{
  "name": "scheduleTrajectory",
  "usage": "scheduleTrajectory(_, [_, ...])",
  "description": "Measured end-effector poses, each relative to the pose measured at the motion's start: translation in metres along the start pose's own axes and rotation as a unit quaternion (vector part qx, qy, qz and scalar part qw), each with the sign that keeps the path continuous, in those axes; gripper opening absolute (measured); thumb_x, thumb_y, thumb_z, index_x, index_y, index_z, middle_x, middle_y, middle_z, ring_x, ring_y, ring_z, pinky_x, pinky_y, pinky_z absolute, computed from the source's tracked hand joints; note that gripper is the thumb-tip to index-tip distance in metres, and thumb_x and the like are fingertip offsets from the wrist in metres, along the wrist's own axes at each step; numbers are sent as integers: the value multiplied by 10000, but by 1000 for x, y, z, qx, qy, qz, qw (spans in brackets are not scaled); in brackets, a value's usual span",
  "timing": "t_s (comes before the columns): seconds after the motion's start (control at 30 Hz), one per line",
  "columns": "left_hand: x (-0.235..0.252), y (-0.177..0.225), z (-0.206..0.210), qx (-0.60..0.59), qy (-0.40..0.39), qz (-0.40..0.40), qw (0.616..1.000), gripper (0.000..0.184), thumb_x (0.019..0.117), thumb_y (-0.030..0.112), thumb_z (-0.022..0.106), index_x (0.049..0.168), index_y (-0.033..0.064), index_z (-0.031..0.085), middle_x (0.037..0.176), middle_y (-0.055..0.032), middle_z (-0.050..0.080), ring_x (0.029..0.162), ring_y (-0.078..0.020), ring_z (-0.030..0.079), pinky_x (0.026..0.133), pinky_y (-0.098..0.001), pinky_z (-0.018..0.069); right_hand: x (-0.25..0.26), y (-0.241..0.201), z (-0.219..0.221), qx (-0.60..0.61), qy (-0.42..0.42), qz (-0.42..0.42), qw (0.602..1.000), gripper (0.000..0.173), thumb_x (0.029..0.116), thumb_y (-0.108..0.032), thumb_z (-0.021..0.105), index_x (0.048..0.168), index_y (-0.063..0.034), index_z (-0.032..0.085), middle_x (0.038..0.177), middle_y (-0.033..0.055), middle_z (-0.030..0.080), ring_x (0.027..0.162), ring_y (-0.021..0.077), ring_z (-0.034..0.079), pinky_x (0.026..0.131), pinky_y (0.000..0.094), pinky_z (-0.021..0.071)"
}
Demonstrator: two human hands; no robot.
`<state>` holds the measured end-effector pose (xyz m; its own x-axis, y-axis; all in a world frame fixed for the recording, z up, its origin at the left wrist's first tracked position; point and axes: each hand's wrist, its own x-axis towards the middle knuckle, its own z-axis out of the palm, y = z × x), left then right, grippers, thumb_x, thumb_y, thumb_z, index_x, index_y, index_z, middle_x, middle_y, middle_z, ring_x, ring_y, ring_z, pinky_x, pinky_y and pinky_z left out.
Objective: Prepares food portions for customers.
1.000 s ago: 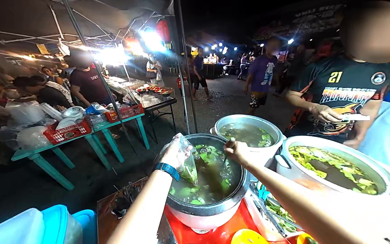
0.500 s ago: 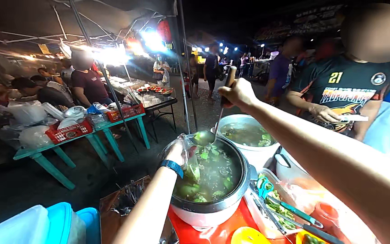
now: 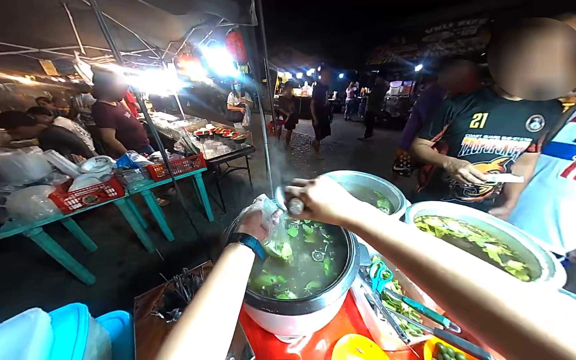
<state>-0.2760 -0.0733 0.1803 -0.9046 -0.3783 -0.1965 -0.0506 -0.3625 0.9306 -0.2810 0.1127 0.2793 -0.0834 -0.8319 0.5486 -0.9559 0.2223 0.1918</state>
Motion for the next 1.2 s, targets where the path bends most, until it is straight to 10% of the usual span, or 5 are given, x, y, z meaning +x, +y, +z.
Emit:
scheduleTrajectory(0.17, [-6,19,-1,-45,9,-60,997,398,1046,461,515,1287,150,570,902,-89,614,636,-165,589,553,-283,506,-84,32,86,32,-137,125,982,210,886,-157,773,1063,-52,735,1002,164,711,828,340,717,711,540,600])
scheduleTrajectory(0.33, [-6,24,-11,-34,13,-60,998,389,1054,452,502,1269,135,567,839,-99,620,583,-156,579,514,-266,490,-108,32,130,92,-107,230,963,212,927,-209,714,1039,-32,742,980,163,721,871,323,722,779,515,592])
scheduleTrajectory(0.63, [-10,30,-31,-25,22,-59,998,372,1050,426,521,1312,167,567,811,-95,612,550,-151,566,484,-260,479,-81,62,104,177,0,581,794,343,1009,-336,655,1065,-5,721,934,209,735,883,386,728,852,622,558])
scheduleTrajectory(0.93, [-5,19,-28,1,25,-68,997,402,1039,473,525,1252,138,587,806,-97,613,558,-159,557,487,-280,466,11,80,-9,171,90,562,804,388,978,-368,681,960,20,684,861,175,703,756,302,713,751,538,580])
scheduleTrajectory(1.2, [-5,5,-13,123,-17,21,992,410,1106,376,416,1415,133,534,1140,-138,649,882,-222,643,761,-391,554,81,13,-55,115,88,414,899,255,944,-306,700,897,-55,700,765,86,682,684,224,689,656,479,573])
